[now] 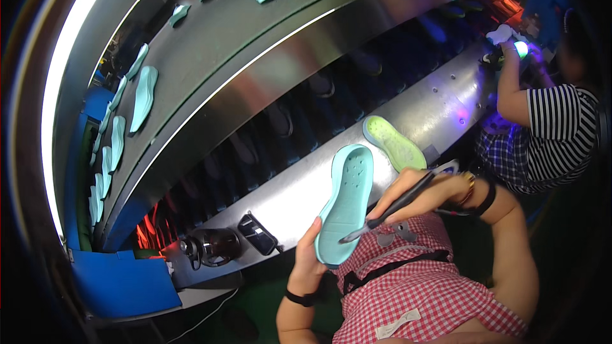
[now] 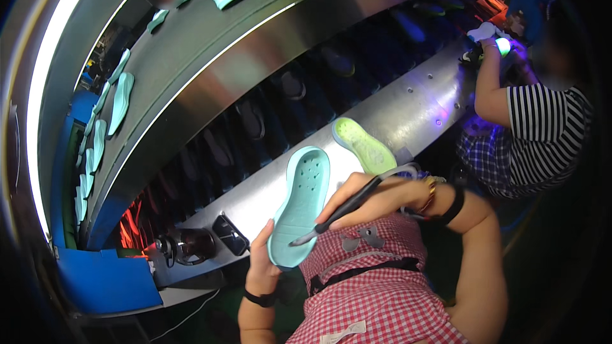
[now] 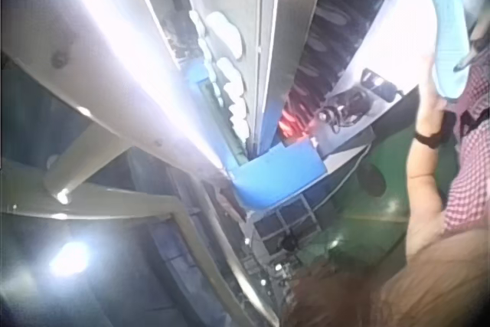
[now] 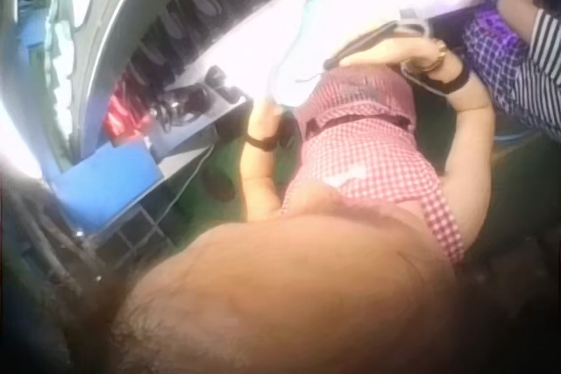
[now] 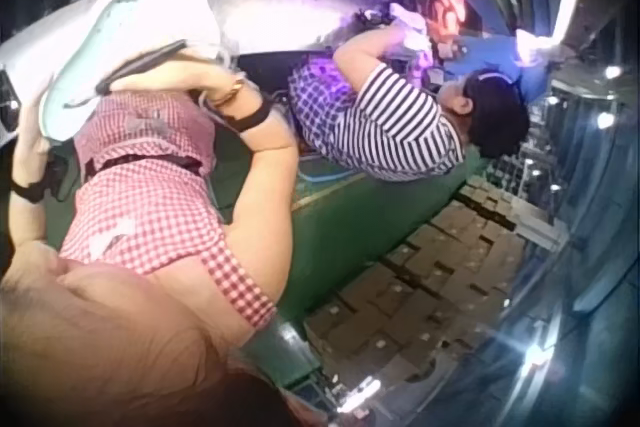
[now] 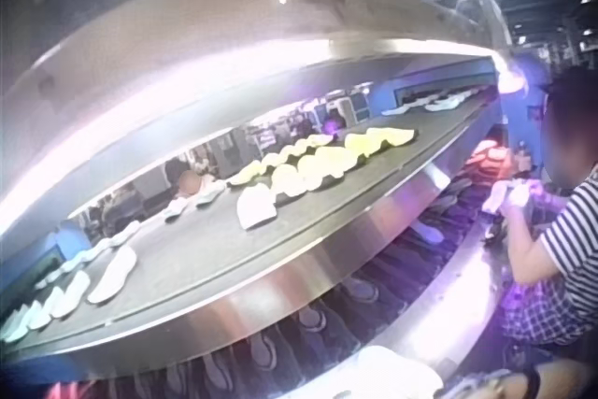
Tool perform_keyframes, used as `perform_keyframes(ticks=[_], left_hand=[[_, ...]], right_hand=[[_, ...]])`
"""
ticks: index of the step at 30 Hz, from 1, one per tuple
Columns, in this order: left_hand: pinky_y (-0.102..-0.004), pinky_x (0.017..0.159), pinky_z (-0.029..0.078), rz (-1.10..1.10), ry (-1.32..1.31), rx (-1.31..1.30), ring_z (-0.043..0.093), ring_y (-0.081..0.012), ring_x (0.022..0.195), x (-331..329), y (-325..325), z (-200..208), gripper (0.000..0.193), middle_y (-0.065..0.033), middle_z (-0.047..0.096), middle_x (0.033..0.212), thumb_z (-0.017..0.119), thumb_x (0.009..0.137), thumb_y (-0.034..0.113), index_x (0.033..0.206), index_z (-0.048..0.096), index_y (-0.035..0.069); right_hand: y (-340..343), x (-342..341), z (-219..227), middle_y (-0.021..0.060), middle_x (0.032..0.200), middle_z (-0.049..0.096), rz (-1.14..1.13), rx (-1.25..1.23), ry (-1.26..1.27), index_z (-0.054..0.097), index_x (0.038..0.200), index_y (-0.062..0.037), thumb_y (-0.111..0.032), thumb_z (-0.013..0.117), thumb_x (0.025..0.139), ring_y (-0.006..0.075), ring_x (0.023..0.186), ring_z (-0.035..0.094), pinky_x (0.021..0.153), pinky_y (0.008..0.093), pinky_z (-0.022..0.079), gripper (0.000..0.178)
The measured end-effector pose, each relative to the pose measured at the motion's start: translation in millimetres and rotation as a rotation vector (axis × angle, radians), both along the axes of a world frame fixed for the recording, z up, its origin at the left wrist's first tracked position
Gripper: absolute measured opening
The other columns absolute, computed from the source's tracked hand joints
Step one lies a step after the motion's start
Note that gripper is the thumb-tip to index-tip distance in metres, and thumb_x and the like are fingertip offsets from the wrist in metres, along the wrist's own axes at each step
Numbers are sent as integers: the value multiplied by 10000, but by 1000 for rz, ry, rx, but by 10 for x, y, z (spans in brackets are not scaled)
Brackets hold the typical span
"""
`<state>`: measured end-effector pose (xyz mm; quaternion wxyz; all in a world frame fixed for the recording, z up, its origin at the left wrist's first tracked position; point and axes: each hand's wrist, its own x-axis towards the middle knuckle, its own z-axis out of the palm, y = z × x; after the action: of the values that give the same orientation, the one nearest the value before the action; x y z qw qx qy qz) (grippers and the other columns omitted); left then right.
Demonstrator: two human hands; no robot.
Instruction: Applying glue or primer to shoe soles on a conveyor belt using a brush.
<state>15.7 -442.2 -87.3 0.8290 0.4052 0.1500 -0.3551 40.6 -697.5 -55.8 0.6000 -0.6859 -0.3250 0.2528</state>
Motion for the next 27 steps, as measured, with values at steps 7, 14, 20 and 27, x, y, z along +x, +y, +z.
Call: perform_keyframes(ticks=[7,14,20,27], left_hand=[[-412,864,458,35,2,-270,562,-336,977,23,-132,-219,488,-224,502,1157,360,894,290,1225,368,-70],[-466,900,414,120,-45,-146,520,-349,1040,231,-192,-124,516,-208,487,1191,342,895,334,1249,360,-41],[-542,865,408,95,-597,-192,494,-390,1063,676,-119,979,569,-229,471,1195,290,864,362,1253,348,-48],[-545,1010,237,742,-344,-572,280,-342,1257,2278,-424,1621,706,-187,236,1377,313,866,490,1334,154,-14]], right_hand=[[-28,143,-423,65,743,636,-680,108,132,633,955,7,-57,596,788,73,618,582,594,208,484,182],[171,-267,-322,124,859,653,-501,184,-111,621,1000,8,-43,611,779,138,679,610,607,231,487,227],[-416,-264,-422,228,1028,586,-667,950,317,567,1025,53,-36,483,823,75,439,468,402,170,384,236],[-390,-113,-700,165,972,612,-704,997,512,568,1037,41,-17,513,823,80,459,480,418,180,391,228]])
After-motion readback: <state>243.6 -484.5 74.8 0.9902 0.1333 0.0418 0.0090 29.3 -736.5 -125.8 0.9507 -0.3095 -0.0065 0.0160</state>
